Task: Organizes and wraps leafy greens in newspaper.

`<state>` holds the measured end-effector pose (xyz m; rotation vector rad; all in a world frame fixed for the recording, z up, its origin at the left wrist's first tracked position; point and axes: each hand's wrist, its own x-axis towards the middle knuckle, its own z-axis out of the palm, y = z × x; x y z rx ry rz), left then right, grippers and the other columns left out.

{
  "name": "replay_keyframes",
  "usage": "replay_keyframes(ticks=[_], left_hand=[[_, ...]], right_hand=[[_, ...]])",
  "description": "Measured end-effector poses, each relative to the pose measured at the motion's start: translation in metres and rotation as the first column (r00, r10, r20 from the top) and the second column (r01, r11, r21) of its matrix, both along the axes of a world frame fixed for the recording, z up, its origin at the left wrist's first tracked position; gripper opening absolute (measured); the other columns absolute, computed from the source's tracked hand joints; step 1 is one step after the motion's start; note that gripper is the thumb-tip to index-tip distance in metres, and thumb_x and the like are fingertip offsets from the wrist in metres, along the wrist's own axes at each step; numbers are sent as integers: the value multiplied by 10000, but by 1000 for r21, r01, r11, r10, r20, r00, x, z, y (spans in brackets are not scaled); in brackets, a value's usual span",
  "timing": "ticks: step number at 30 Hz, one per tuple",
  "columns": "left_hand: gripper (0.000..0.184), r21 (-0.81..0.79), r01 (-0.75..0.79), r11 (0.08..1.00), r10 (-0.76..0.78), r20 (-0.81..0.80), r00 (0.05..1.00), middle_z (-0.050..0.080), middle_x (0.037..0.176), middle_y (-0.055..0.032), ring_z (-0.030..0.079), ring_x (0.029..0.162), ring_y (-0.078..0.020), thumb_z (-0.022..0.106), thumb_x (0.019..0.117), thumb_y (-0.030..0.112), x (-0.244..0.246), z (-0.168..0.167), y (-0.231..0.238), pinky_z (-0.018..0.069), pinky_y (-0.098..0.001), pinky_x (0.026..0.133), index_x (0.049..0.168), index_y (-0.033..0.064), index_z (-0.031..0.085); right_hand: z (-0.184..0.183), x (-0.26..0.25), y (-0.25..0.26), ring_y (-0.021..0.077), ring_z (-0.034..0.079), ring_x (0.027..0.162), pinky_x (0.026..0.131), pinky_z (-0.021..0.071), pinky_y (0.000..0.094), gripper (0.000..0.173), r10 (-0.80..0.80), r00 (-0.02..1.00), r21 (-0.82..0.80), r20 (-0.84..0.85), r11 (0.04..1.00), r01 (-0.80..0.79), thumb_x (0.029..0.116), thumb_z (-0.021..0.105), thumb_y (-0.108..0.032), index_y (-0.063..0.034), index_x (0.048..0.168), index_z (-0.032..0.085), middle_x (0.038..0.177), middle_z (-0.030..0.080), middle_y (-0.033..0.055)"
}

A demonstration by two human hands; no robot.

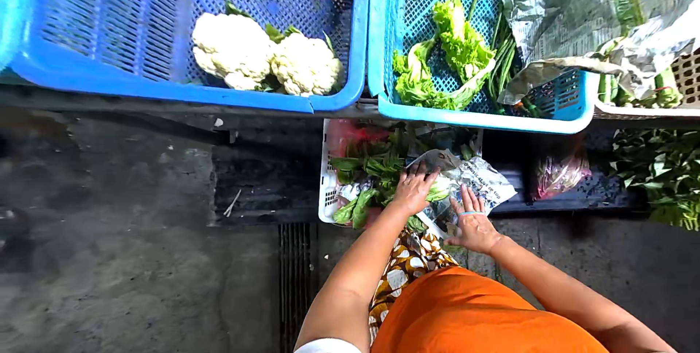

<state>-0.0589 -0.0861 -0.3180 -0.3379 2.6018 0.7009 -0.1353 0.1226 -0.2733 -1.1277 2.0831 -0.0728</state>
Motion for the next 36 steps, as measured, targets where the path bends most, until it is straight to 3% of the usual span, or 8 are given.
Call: replay_keyframes(ticks=[3, 6, 12, 17, 20, 28, 32, 36], left_hand=[[999, -31, 44, 999, -44, 2, 999, 322, 1630, -203, 252, 1525, -406, 866, 778, 278, -1, -3, -2, 194, -677, 1188, 1608, 166, 322], [833, -52, 91, 994, -94, -50, 994, 457, 1530, -227, 351, 1468, -439, 849, 787, 210, 3, -7, 1, 242, -705, 1162, 1523, 143, 464], [690, -105, 153, 983, -159, -58, 986, 524, 1420, -232, 458, 1365, -446, 621, 914, -10, 8, -4, 10, 283, -687, 1138, 1539, 232, 457], [803, -39, 168, 985, -162, 123, 979, 514, 1435, -258, 469, 1355, -468, 706, 882, 42, -5, 7, 3, 235, -707, 1154, 1584, 263, 383], [950, 60, 143, 988, -151, 163, 975, 463, 1496, -257, 412, 1399, -476, 864, 788, 285, -14, 4, -6, 200, -719, 1160, 1593, 245, 361], [588, 490, -270, 829, 273, 68, 960, 455, 1530, -196, 382, 1462, -343, 435, 1068, 491, -12, -7, -30, 262, -573, 1214, 1424, 33, 528], [928, 273, -106, 956, 89, 74, 993, 441, 1540, -192, 362, 1469, -350, 697, 844, 678, -10, -2, -28, 244, -590, 1216, 1470, 26, 489], [525, 176, -80, 981, 61, 116, 991, 565, 1428, -170, 479, 1382, -345, 641, 981, 455, -17, 4, -26, 297, -572, 1183, 1305, 42, 643]], right_hand=[[6, -28, -22, 426, 189, 1556, 1255, 190, 579, 1261, -25, 998, 32, 51, 999, 23, 679, 828, -691, -53, 1617, 279, 1690, 140, 259], [2, -36, -29, 398, 477, 1386, 1123, 426, 546, 993, 66, 995, 51, 69, 996, -69, 778, 820, -554, -36, 1527, 423, 1517, 467, 234], [-29, 17, 16, 461, 408, 1423, 1168, 319, 618, 944, 364, 929, 77, 65, 926, -369, 739, 869, -408, -79, 1519, 453, 1544, 425, 263], [-25, 18, 10, 397, 639, 1176, 1090, 444, 547, 249, 362, 928, -88, -85, 925, -368, 977, 534, -70, 4, 1170, 673, 1206, 680, 222], [-3, -3, -17, 382, 693, 1084, 1064, 481, 539, 228, 269, 958, -215, -102, 934, -285, 1024, 515, -105, 11, 1100, 696, 1080, 726, 210], [-11, -64, -85, 335, 660, 1183, 1065, 488, 525, 360, -107, 982, -166, 154, 977, 132, 1076, 481, -281, -48, 1289, 655, 1225, 696, 189], [-29, -80, -101, 320, 621, 1249, 1104, 450, 514, 409, -159, 971, -59, 176, 983, 171, 1077, 485, -375, -75, 1309, 639, 1263, 681, 178], [-34, -92, -116, 335, 621, 1236, 1086, 449, 557, 390, -214, 957, 13, 197, 976, 216, 1060, 539, -375, -85, 1288, 664, 1252, 685, 176]])
